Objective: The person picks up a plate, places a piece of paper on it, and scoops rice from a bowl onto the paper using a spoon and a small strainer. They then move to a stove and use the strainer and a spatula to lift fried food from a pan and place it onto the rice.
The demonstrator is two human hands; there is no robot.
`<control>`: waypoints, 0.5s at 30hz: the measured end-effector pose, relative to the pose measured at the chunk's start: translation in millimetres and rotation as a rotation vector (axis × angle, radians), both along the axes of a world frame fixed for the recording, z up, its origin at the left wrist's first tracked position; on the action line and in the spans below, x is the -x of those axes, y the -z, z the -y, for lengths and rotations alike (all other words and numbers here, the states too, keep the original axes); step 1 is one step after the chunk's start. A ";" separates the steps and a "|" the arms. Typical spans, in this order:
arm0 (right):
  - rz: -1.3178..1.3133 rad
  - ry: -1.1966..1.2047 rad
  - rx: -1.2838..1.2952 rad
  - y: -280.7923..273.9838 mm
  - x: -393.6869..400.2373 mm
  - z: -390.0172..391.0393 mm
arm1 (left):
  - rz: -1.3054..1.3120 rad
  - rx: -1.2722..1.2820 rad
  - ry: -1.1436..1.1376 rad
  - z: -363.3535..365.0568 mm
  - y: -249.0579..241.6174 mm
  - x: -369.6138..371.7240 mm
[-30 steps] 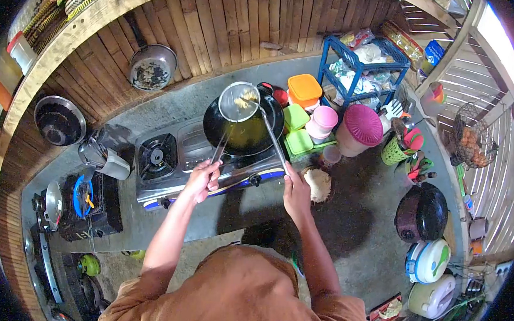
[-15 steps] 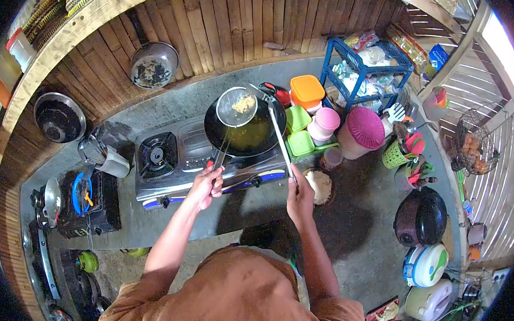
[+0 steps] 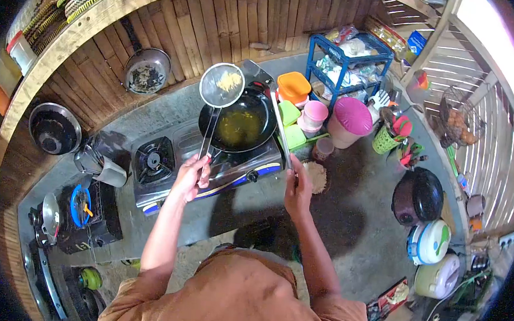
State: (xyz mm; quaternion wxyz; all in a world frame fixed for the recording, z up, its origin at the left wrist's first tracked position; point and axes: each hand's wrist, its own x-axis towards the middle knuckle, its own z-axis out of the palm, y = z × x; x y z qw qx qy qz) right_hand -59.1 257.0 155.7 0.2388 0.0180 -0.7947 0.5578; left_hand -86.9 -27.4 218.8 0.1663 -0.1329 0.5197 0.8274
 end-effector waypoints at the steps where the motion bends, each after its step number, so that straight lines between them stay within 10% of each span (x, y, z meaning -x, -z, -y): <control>1: 0.025 0.017 -0.023 -7.6 -5.1 5.5 | 0.008 0.005 0.022 3.4 2.6 1.2; 4: 0.025 0.057 0.011 29.0 -10.9 26.5 | 0.010 0.042 0.044 10.6 49.0 15.0; 7: 0.375 -0.020 0.638 46.8 -35.4 55.5 | 0.077 0.060 0.091 15.3 74.0 6.1; 15: 0.381 0.082 1.200 12.7 -152.3 104.7 | 0.014 0.024 0.293 24.3 47.2 -55.2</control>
